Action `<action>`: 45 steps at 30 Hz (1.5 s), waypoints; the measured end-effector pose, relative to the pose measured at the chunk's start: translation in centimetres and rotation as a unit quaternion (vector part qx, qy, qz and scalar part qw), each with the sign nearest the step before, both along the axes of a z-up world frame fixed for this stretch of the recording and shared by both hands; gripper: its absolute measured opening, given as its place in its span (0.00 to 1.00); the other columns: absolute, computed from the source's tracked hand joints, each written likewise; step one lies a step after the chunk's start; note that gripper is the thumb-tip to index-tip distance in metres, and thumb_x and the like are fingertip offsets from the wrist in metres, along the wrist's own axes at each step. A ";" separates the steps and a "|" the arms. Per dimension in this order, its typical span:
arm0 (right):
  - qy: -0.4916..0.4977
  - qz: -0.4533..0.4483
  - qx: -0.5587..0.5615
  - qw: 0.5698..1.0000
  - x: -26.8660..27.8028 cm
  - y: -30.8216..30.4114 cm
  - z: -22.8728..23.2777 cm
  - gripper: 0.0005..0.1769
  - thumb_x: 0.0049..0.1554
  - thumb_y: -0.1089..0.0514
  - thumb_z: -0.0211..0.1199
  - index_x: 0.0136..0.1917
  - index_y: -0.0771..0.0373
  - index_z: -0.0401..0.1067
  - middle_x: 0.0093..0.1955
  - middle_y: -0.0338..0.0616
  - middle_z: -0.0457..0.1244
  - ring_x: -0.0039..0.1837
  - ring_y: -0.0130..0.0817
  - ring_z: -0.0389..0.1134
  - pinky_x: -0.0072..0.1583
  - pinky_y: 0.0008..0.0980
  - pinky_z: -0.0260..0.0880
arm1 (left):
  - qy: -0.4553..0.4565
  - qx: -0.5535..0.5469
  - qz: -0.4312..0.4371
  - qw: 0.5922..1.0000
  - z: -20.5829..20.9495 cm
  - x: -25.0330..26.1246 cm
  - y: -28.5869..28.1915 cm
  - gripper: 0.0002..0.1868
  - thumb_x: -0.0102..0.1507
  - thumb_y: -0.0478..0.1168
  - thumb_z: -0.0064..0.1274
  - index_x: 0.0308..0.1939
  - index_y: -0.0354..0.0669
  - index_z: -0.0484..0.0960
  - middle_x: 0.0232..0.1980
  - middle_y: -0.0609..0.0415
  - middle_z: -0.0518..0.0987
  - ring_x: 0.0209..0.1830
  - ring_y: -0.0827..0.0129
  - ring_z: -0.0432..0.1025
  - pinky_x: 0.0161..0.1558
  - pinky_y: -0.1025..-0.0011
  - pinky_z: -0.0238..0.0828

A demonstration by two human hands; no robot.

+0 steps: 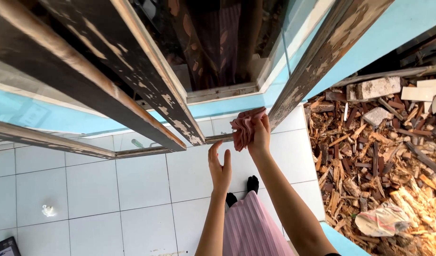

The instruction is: Cleaning a glass window pane using a pink cloth.

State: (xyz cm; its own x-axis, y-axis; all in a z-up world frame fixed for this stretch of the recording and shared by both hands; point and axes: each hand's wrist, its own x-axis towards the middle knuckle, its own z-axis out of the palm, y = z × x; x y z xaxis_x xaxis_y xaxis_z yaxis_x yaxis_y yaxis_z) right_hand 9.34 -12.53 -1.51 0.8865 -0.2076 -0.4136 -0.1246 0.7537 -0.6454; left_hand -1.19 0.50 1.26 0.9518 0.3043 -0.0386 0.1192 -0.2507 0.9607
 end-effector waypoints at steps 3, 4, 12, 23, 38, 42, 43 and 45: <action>-0.014 0.024 -0.030 0.999 0.7 0.7 4.1 0.05 0.66 0.61 0.51 0.55 0.60 0.65 0.52 0.44 0.67 0.51 0.33 0.69 0.52 0.36 0.74 | -0.027 0.012 -0.002 1.000 1.9 1.5 0.2 0.20 0.69 0.42 0.48 0.64 0.40 0.73 0.66 0.48 0.76 0.68 0.55 0.67 0.65 0.55 0.63; -0.022 0.022 -0.019 0.999 1.0 0.8 4.3 0.06 0.65 0.62 0.51 0.55 0.60 0.65 0.52 0.44 0.66 0.52 0.33 0.69 0.52 0.36 0.74 | -0.028 0.002 -0.002 1.000 2.9 2.1 0.4 0.20 0.69 0.42 0.48 0.64 0.40 0.73 0.66 0.48 0.76 0.68 0.55 0.68 0.66 0.55 0.63; -0.045 0.049 0.013 0.998 3.6 1.6 10.1 0.08 0.63 0.65 0.48 0.55 0.61 0.65 0.55 0.49 0.67 0.54 0.38 0.71 0.55 0.39 0.76 | -0.088 0.019 -0.001 0.996 9.3 4.8 1.3 0.20 0.70 0.43 0.47 0.65 0.40 0.73 0.66 0.48 0.75 0.69 0.56 0.67 0.66 0.56 0.61; -0.342 0.375 0.394 0.766 5.3 -2.4 17.4 0.28 0.66 0.77 0.43 0.79 0.77 0.59 0.54 0.62 0.67 0.52 0.45 0.70 0.56 0.35 0.73 | -0.239 -0.097 0.019 0.966 18.2 4.7 3.2 0.25 0.76 0.52 0.34 0.65 0.37 0.75 0.67 0.46 0.76 0.72 0.58 0.67 0.73 0.59 0.57; -0.098 0.390 -0.014 0.915 -3.5 0.6 29.6 0.34 0.53 0.55 0.55 0.72 0.68 0.63 0.63 0.53 0.66 0.60 0.39 0.69 0.63 0.36 0.70 | -0.227 -0.044 0.010 0.973 29.7 2.5 4.5 0.13 0.68 0.45 0.54 0.39 0.36 0.80 0.34 0.57 0.78 0.34 0.73 0.70 0.37 0.70 0.64; -0.180 0.383 0.249 0.871 -0.5 -0.9 16.6 0.41 0.74 0.36 0.54 0.73 0.82 0.58 0.54 0.56 0.61 0.63 0.51 0.67 0.70 0.51 0.68 | -0.209 -0.029 0.028 0.977 31.5 4.1 4.5 0.14 0.70 0.44 0.51 0.39 0.36 0.78 0.27 0.55 0.75 0.26 0.74 0.66 0.25 0.72 0.57; -0.114 0.370 0.240 0.890 -1.8 0.2 20.4 0.46 0.60 0.32 0.54 0.70 0.77 0.60 0.59 0.56 0.64 0.63 0.50 0.69 0.66 0.48 0.70 | -0.239 -0.005 0.023 0.971 31.8 4.9 4.5 0.13 0.71 0.44 0.49 0.40 0.35 0.76 0.27 0.55 0.75 0.24 0.74 0.66 0.25 0.72 0.59; -0.045 0.357 0.230 0.904 -3.4 1.1 23.2 0.53 0.45 0.27 0.55 0.68 0.73 0.61 0.64 0.57 0.67 0.63 0.49 0.71 0.62 0.44 0.71 | -0.268 0.018 0.020 0.963 32.5 5.7 4.7 0.13 0.71 0.43 0.48 0.41 0.34 0.75 0.26 0.55 0.75 0.23 0.73 0.66 0.25 0.73 0.61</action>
State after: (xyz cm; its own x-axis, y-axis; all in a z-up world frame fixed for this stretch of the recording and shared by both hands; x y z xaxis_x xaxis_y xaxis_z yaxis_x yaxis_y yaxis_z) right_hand 5.98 -11.42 21.71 0.7606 0.6071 -0.2302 -0.6485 0.6927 -0.3157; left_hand 4.50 5.17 33.71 0.8198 0.3336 0.4655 -0.3801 -0.2911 0.8779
